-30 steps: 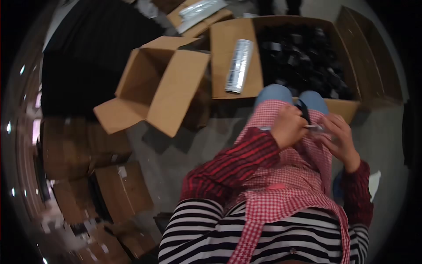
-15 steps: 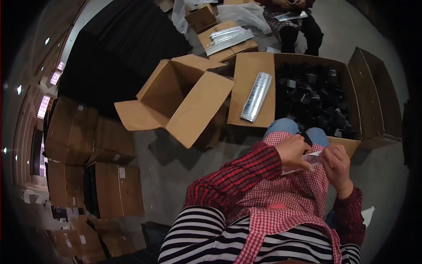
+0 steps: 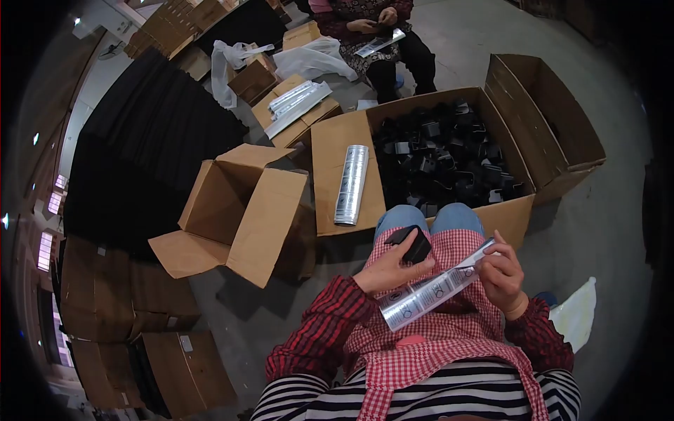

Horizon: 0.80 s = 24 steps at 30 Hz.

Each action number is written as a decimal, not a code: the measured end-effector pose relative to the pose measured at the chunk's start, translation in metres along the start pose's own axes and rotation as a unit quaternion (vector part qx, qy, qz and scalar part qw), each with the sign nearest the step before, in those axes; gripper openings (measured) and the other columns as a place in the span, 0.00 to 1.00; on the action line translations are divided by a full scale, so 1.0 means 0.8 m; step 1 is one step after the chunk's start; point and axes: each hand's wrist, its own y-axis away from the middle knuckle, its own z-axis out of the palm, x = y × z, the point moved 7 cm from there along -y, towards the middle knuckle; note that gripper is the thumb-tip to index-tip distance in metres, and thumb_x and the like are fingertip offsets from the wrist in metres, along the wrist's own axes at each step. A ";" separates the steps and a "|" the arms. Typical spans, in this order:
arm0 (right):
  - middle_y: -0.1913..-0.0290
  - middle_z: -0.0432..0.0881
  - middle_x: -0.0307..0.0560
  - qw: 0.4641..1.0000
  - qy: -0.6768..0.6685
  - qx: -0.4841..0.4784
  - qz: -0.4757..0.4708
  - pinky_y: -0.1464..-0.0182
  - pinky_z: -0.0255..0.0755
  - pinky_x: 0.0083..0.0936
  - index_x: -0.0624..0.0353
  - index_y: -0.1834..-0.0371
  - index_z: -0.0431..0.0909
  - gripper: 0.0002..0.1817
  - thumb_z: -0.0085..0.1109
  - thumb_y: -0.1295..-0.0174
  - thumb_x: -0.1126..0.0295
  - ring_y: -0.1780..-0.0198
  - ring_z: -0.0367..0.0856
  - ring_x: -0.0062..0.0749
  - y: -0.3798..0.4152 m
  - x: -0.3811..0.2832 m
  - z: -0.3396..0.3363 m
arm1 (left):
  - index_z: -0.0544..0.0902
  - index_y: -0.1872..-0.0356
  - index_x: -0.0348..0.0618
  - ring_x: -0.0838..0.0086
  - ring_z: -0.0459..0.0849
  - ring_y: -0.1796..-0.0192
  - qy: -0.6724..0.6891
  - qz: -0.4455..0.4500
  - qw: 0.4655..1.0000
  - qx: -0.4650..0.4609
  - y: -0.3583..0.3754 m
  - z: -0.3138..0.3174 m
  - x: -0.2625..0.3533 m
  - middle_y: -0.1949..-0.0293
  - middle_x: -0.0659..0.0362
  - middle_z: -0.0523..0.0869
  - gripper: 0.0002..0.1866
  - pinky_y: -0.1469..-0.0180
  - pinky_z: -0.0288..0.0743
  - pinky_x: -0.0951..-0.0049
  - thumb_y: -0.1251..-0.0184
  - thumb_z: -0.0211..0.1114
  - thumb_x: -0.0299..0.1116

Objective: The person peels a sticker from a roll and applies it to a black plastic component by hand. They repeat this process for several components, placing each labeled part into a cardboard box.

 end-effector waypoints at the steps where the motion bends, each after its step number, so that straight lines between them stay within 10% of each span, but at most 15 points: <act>1: 0.69 0.80 0.42 1.000 -0.001 -0.001 0.002 0.39 0.66 0.58 0.60 0.71 0.80 0.09 0.64 0.56 0.83 0.58 0.79 0.41 0.002 -0.001 0.001 | 0.40 0.27 0.39 0.56 0.67 0.34 0.001 -0.002 1.000 -0.001 0.005 0.003 0.006 0.32 0.37 0.57 0.51 0.39 0.68 0.65 0.36 0.59 0.58; 6: 0.65 0.77 0.44 0.995 -0.053 0.078 0.031 0.38 0.65 0.59 0.62 0.69 0.80 0.09 0.62 0.54 0.86 0.53 0.75 0.46 0.006 0.016 -0.014 | 0.34 0.27 0.45 0.63 0.75 0.40 0.309 -0.063 0.944 -0.096 0.024 0.040 -0.004 0.34 0.37 0.61 0.56 0.52 0.78 0.72 0.42 0.68 0.52; 10: 0.65 0.77 0.45 0.995 -0.028 0.097 0.016 0.40 0.68 0.55 0.65 0.66 0.79 0.10 0.63 0.53 0.85 0.53 0.75 0.47 -0.004 0.018 -0.036 | 0.33 0.27 0.50 0.64 0.77 0.43 0.664 -0.047 0.735 -0.124 0.035 0.052 -0.004 0.36 0.40 0.64 0.48 0.50 0.80 0.74 0.36 0.59 0.19; 19: 0.63 0.81 0.44 0.994 -0.083 0.075 0.007 0.42 0.71 0.49 0.62 0.63 0.81 0.13 0.66 0.54 0.83 0.55 0.78 0.42 0.015 0.013 -0.032 | 0.39 0.27 0.45 0.56 0.71 0.36 0.593 -0.002 0.804 -0.041 0.023 -0.007 0.045 0.38 0.35 0.66 0.53 0.43 0.77 0.63 0.48 0.64 0.10; 24: 0.64 0.80 0.46 0.993 -0.116 0.000 0.006 0.42 0.71 0.48 0.62 0.61 0.81 0.15 0.66 0.55 0.83 0.58 0.79 0.41 0.026 0.002 -0.037 | 0.43 0.27 0.48 0.61 0.74 0.39 0.218 0.005 0.975 0.053 0.006 -0.035 0.039 0.36 0.42 0.63 0.54 0.48 0.81 0.67 0.51 0.70 0.15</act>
